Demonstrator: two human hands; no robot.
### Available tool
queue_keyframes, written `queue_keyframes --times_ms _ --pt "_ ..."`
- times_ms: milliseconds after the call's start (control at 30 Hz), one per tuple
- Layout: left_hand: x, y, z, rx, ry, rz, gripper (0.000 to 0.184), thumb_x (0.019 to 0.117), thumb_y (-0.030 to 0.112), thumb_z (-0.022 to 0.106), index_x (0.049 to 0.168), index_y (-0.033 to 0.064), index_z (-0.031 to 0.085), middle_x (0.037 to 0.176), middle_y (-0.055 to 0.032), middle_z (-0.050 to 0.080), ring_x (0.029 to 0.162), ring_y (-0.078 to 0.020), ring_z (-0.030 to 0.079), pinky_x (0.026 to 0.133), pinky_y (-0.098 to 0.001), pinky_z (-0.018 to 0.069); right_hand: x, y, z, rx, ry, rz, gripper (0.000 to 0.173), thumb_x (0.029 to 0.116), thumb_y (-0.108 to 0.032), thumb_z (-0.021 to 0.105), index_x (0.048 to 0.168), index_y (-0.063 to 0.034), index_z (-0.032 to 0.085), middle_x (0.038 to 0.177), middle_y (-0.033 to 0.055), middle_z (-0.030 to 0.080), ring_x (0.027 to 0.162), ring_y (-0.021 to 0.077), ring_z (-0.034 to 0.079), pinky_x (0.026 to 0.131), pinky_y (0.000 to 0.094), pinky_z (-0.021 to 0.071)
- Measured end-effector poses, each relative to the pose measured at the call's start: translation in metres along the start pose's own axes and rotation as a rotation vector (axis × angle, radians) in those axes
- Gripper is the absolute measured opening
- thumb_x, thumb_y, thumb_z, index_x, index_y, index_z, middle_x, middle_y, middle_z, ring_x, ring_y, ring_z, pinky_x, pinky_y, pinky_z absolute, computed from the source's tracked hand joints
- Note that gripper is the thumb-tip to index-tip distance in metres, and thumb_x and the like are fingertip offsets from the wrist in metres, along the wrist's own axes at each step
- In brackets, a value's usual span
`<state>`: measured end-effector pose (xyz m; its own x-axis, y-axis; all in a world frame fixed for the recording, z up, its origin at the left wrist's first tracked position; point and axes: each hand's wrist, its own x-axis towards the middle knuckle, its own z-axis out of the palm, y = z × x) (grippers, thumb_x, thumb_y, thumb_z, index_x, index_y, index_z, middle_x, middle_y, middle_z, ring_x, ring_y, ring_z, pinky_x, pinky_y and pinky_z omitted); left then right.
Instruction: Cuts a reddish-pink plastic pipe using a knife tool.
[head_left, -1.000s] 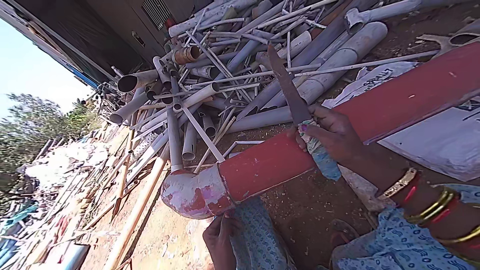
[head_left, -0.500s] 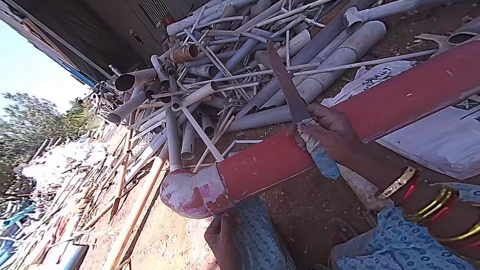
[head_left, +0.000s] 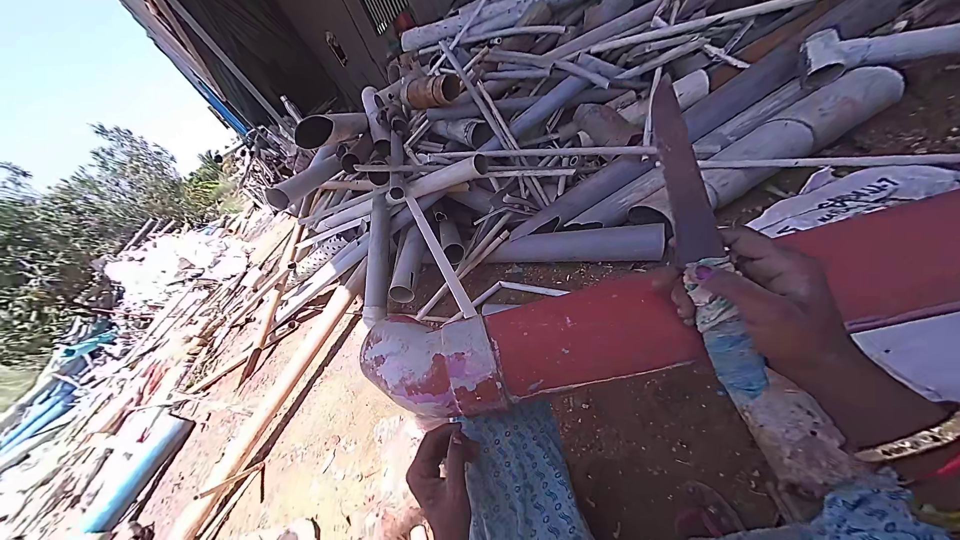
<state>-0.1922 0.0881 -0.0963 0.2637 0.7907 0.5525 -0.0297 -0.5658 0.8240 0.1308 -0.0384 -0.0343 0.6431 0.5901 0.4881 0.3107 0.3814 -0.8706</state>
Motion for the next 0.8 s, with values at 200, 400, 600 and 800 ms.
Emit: queue_keyframes --times_ms 200,400,600,800 --pt "0.014 -0.022 -0.028 0.352 0.115 0.285 0.025 0.0887 0.008 0.065 0.105 -0.0106 0.064 0.094 -0.0122 0.071 0.084 0.0017 0.066 0.077 -0.011 0.0515 0.004 -0.009 -0.002 -0.092 -0.009 0.094 0.024 0.095 -0.012 0.047 0.116 -0.0167 0.058 0.082 -0.014 0.07 0.058 -0.0025 0.063 0.052 0.0143 0.0534" --pt "0.023 -0.028 -0.031 0.391 0.151 0.352 0.021 0.088 0.013 0.07 0.106 0.0025 0.071 0.098 -0.0148 0.069 0.091 -0.008 0.065 0.077 -0.014 0.0509 0.029 -0.037 0.009 -0.198 -0.082 0.3 0.023 0.0967 -0.007 0.043 0.114 -0.0112 0.058 0.076 -0.0103 0.07 0.054 0.0001 0.062 0.047 0.0158 0.0523" --pt "0.024 -0.027 -0.019 0.377 0.158 0.375 0.014 0.0897 0.016 0.07 0.103 0.0098 0.07 0.097 -0.0108 0.067 0.09 -0.0069 0.064 0.075 -0.0121 0.0489 0.078 -0.006 0.026 -0.139 -0.092 0.472 0.023 0.1046 -0.005 0.035 0.106 -0.0076 0.057 0.075 -0.0031 0.072 0.05 0.0044 0.062 0.044 0.0178 0.051" --pt "0.025 -0.032 -0.008 0.235 0.142 0.298 0.013 0.0908 0.014 0.068 0.099 0.0041 0.069 0.088 -0.0088 0.068 0.082 -0.004 0.065 0.075 -0.011 0.0507 0.083 0.002 0.03 -0.213 -0.029 0.457 0.022 0.1054 -0.005 0.035 0.108 -0.0067 0.056 0.07 -0.0058 0.07 0.046 0.0022 0.059 0.043 0.0168 0.0493"
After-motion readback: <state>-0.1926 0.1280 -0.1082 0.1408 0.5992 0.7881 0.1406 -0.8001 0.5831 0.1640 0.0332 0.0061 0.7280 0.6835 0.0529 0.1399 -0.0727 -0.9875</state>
